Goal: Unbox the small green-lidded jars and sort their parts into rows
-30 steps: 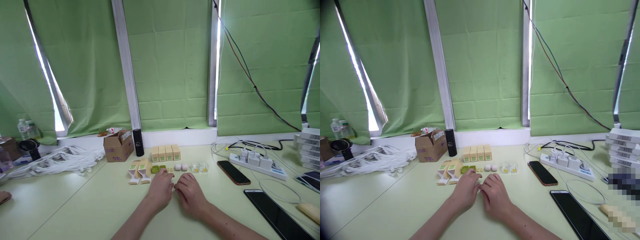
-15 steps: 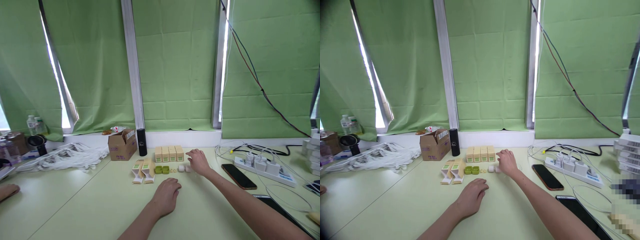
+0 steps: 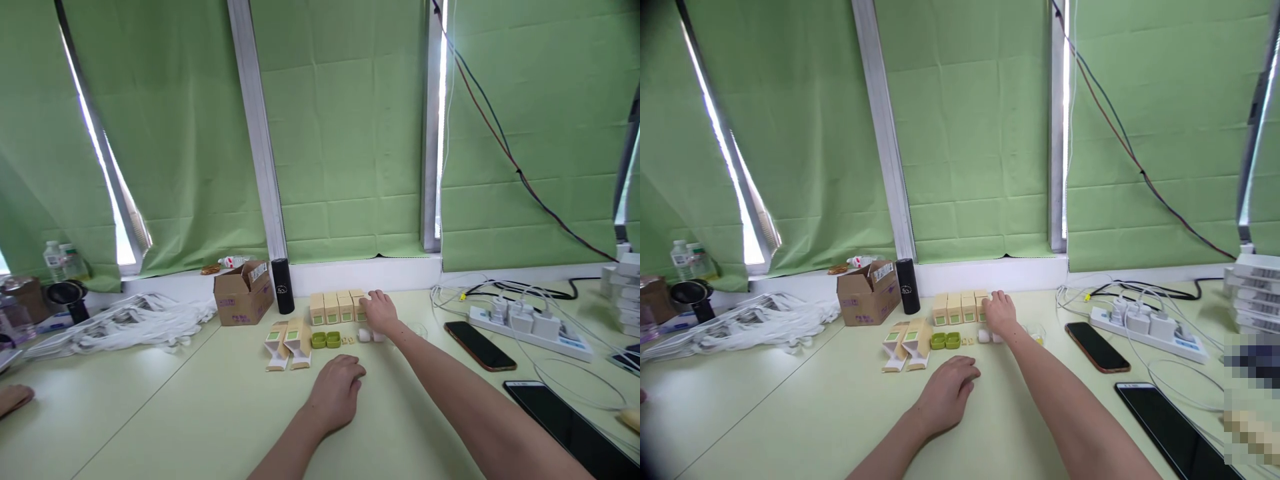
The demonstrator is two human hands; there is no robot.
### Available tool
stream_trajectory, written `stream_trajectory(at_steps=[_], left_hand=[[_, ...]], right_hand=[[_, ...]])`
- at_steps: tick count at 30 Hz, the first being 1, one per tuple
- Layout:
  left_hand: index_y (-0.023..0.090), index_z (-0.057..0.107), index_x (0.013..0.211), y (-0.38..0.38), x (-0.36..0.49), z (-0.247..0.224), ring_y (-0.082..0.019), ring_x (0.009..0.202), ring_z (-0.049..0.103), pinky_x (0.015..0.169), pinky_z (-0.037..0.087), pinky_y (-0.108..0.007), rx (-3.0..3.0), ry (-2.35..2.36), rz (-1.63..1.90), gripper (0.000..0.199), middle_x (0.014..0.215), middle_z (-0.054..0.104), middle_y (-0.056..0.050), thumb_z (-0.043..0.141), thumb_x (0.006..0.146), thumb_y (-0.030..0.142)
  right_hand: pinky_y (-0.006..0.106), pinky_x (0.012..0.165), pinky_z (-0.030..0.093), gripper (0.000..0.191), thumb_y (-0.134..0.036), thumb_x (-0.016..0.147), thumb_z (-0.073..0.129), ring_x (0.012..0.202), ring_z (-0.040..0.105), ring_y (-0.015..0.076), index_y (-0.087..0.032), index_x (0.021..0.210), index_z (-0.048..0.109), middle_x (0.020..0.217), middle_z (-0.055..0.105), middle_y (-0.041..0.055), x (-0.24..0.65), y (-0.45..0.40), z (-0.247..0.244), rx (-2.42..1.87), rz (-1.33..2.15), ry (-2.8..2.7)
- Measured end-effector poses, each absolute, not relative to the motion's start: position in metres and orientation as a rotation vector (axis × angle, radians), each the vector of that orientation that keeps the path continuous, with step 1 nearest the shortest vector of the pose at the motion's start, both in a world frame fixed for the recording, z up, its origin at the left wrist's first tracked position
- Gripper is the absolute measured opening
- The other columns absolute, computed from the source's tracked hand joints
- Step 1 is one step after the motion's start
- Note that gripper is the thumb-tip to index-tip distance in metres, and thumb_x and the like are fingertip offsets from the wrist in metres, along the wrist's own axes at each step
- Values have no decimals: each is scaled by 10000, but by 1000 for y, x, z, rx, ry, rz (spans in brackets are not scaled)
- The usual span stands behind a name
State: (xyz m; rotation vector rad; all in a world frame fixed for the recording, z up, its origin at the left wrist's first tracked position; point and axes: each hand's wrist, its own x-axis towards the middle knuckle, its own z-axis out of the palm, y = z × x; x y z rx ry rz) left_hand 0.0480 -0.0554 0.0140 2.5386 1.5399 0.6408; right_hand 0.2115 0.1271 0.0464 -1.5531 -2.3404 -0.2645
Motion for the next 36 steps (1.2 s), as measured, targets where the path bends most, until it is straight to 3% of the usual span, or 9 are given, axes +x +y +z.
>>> stream_trajectory(at_steps=[3, 7, 11, 13, 16, 19, 23, 28, 36], left_hand=[[213, 745, 1058, -53, 49, 13, -283, 1204, 633, 1037, 496, -436, 2540, 1540, 664, 336, 1189, 745, -92, 512, 851, 90], [220, 738, 1043, -53, 48, 14, -282, 1176, 640, 1024, 500, -436, 2514, 1537, 708, 321, 1165, 750, -83, 539, 828, 89], [225, 729, 1042, -54, 46, 14, -268, 1124, 652, 998, 515, -429, 2467, 1538, 793, 314, 1120, 752, -72, 530, 843, 87], [228, 726, 1052, -54, 46, 15, -270, 1146, 638, 1007, 511, -431, 2430, 1551, 872, 313, 1105, 750, -69, 528, 853, 90], [228, 721, 1063, -53, 48, 17, -280, 1196, 607, 1020, 506, -439, 2342, 1595, 1007, 308, 1095, 741, -79, 527, 864, 97], [213, 711, 1068, -51, 48, 17, -277, 1153, 613, 1015, 512, -442, 2209, 1655, 1142, 290, 1107, 701, -105, 531, 866, 108], [199, 677, 1157, -48, 48, 14, -264, 1168, 604, 1088, 479, -449, 2010, 1678, 1257, 380, 1163, 641, -115, 552, 818, 82], [187, 655, 1253, -46, 52, 6, -234, 1199, 602, 1143, 447, -411, 1922, 1564, 1191, 527, 1247, 585, -114, 549, 757, 43], [187, 698, 1225, -51, 55, 14, -254, 1225, 593, 1164, 418, -419, 1888, 1506, 1124, 535, 1252, 600, -114, 582, 720, 52]], right_hand=[[463, 940, 579, 358, -376, 1000, 643, 1110, 660, 242, -185, 1300, 609, 1324, 628, 95, 210, 128, 46, -1552, -212, -2318], [454, 923, 584, 358, -375, 996, 650, 1089, 667, 238, -178, 1293, 613, 1295, 640, 92, 208, 126, 48, -1543, -94, -2254], [387, 892, 544, 246, -185, 960, 639, 997, 684, 228, -181, 1205, 610, 1181, 675, 98, 212, 118, 55, -1465, 3, -2103], [371, 897, 514, 305, -124, 941, 588, 1041, 673, 243, -205, 1233, 557, 1231, 653, 110, 216, 110, 60, -1386, 35, -2013], [351, 923, 505, 373, -194, 942, 574, 1138, 637, 237, -236, 1298, 471, 1292, 621, 95, 225, 89, 65, -1229, 97, -1940], [333, 878, 531, 432, -244, 911, 607, 1060, 661, 210, -261, 1305, 431, 1224, 647, 57, 236, 56, 66, -1108, 176, -1938], [398, 885, 537, 494, -260, 884, 626, 1009, 660, 235, -279, 1330, 416, 1175, 648, 57, 253, 1, 55, -935, 432, -1926], [427, 965, 519, 534, -212, 851, 639, 1098, 626, 259, -279, 1346, 450, 1265, 623, 92, 265, -36, 24, -905, 618, -1971], [429, 1034, 475, 672, -242, 798, 671, 1200, 563, 266, -273, 1419, 419, 1335, 569, 88, 274, -31, -6, -934, 704, -1930]])
